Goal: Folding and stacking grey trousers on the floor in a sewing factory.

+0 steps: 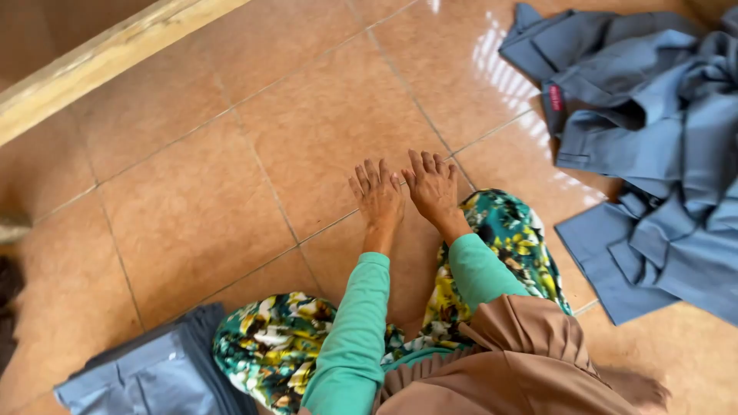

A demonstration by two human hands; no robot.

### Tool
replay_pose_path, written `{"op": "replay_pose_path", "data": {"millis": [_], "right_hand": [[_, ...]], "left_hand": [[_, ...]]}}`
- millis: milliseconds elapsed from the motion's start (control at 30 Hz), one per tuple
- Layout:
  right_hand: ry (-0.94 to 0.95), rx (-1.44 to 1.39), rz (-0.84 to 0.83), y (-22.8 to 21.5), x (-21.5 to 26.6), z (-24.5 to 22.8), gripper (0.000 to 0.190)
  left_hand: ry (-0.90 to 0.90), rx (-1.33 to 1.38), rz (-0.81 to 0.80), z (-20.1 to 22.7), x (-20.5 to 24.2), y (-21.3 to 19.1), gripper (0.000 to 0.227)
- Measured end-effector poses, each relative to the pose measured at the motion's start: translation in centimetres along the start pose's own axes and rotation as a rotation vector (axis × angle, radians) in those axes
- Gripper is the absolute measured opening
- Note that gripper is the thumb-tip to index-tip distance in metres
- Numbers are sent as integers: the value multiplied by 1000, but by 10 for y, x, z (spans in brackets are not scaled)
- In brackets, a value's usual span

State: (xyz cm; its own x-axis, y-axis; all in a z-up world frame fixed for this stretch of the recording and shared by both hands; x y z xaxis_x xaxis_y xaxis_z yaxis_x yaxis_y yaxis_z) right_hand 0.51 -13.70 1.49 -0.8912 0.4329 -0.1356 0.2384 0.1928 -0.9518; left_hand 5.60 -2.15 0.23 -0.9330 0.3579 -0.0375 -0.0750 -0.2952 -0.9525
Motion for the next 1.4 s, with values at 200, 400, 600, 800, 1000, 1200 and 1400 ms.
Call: {"op": "replay_pose_path", "data": {"millis": [200,400,600,800,1000,1200,1400], "right_hand": [[220,-49,-11,-45,3,113,58],[536,118,177,-87,93,290,52],[789,100,212,-81,196,381,53],[773,411,561,-152,179,438,57],[1002,175,272,-216,104,521,103],[646,133,503,-115,131,554,64],[858,-159,-142,-49,253,457,66]], "left_hand": [[213,3,25,113,-6,18,52],[640,144,218,294,67,52,46],[795,199,112,380,156,136,47],[785,173,-207,380,167,135,48],[540,612,-698,372,152,165,50],[348,756,-835,384,139,162,52],[185,827,-851,373,127,163,57]]}}
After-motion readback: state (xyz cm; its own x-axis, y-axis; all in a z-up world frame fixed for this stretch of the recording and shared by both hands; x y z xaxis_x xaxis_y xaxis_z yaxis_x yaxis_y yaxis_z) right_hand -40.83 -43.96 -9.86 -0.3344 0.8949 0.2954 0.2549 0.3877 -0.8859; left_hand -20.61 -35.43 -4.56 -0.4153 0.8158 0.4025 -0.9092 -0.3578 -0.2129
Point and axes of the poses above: each hand's wrist, its own x-axis away from the middle knuckle, its own y-axis out of the palm, z = x × y, the point moved 6 cm from there along -x, towards the middle knuckle
